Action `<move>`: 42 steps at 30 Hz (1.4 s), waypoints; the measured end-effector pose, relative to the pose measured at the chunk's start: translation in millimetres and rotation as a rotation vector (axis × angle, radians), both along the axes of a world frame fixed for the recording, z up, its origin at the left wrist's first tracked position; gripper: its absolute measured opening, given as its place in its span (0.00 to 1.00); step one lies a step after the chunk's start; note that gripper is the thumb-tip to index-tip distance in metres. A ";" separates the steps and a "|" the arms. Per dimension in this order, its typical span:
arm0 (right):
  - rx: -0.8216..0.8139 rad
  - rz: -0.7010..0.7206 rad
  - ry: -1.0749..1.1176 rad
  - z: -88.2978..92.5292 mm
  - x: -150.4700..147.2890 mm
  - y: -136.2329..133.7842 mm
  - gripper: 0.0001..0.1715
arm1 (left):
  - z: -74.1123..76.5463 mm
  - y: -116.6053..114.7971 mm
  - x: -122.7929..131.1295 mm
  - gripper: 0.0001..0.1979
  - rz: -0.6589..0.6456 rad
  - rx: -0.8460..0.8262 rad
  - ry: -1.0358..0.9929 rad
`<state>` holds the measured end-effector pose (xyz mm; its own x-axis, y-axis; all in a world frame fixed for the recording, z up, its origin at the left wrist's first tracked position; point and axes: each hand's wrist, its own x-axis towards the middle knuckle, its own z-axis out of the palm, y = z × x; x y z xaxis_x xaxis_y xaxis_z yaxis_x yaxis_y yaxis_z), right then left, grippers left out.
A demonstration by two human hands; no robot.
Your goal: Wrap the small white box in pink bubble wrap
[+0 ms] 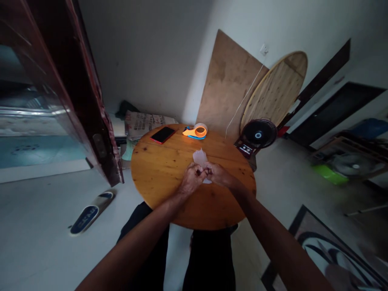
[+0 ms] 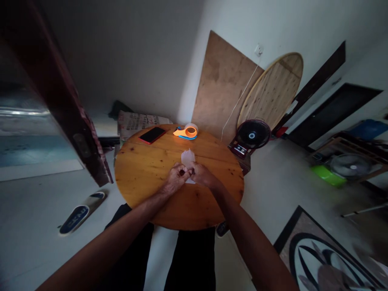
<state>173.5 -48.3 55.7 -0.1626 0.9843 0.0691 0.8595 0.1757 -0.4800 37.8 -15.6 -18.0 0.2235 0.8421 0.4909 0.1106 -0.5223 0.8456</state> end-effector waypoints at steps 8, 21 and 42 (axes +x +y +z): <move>-0.144 0.103 0.111 -0.4 10.8 4.3 0.17 | 0.5 1.7 2.9 0.11 -0.022 -0.103 0.011; -0.164 -0.054 0.699 -8.0 17.1 -10.7 0.30 | 3.1 -2.4 0.6 0.03 0.044 -0.023 0.150; 0.103 -0.342 -0.043 -8.9 12.8 26.1 0.13 | 11.1 -3.8 -4.1 0.15 0.049 -0.042 0.318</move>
<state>186.2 -22.2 46.8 0.1695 0.9706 0.1707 0.8962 -0.0797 -0.4365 33.6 -19.4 -6.9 0.3184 0.8738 0.3675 0.3968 -0.4750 0.7855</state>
